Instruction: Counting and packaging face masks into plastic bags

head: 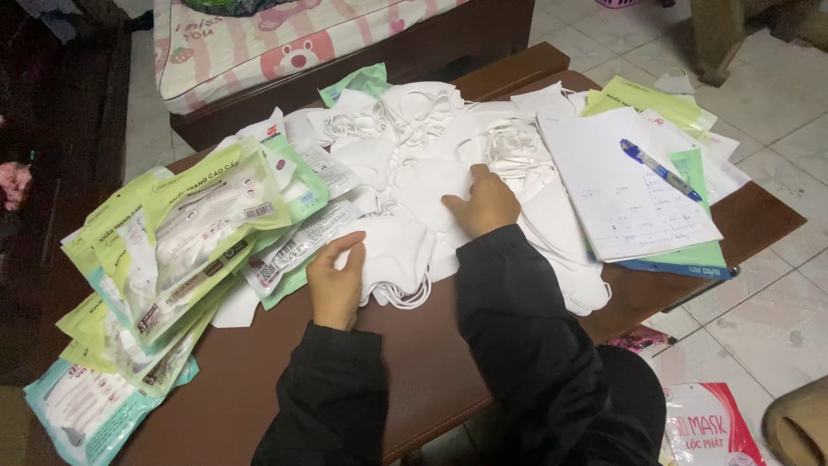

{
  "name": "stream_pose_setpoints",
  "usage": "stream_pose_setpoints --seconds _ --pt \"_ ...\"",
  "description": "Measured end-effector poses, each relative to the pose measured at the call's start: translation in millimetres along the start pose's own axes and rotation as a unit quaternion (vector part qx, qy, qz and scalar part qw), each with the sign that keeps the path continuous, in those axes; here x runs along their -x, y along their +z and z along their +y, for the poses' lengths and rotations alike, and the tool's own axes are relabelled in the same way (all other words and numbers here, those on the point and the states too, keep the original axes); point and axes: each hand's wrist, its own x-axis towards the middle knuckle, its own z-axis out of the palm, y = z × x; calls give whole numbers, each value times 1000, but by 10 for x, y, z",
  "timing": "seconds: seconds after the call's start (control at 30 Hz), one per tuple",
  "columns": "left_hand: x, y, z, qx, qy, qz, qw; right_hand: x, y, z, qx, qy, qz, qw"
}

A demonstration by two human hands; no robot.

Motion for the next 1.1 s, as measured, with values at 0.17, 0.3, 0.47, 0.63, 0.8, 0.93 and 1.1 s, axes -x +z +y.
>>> stream_pose_setpoints --seconds 0.17,0.3,0.47,0.63,0.8,0.93,1.1 --pt "89 -3 158 -2 5 -3 1000 -232 295 197 -25 -6 16 1000" --pt "76 18 84 -1 31 2 1000 -390 451 369 12 -39 66 997" --pt "24 24 14 -4 43 6 999 -390 441 405 11 -59 147 987" --pt "32 21 82 9 35 22 999 -299 289 315 -178 -232 347 891" --pt "-70 8 -65 76 -16 14 997 -167 121 197 -507 -209 92 831" --pt "130 30 342 144 -71 33 986 -142 306 101 -420 -244 -47 873" --pt "110 68 220 137 -90 -52 985 10 461 -99 -276 -264 -112 918"
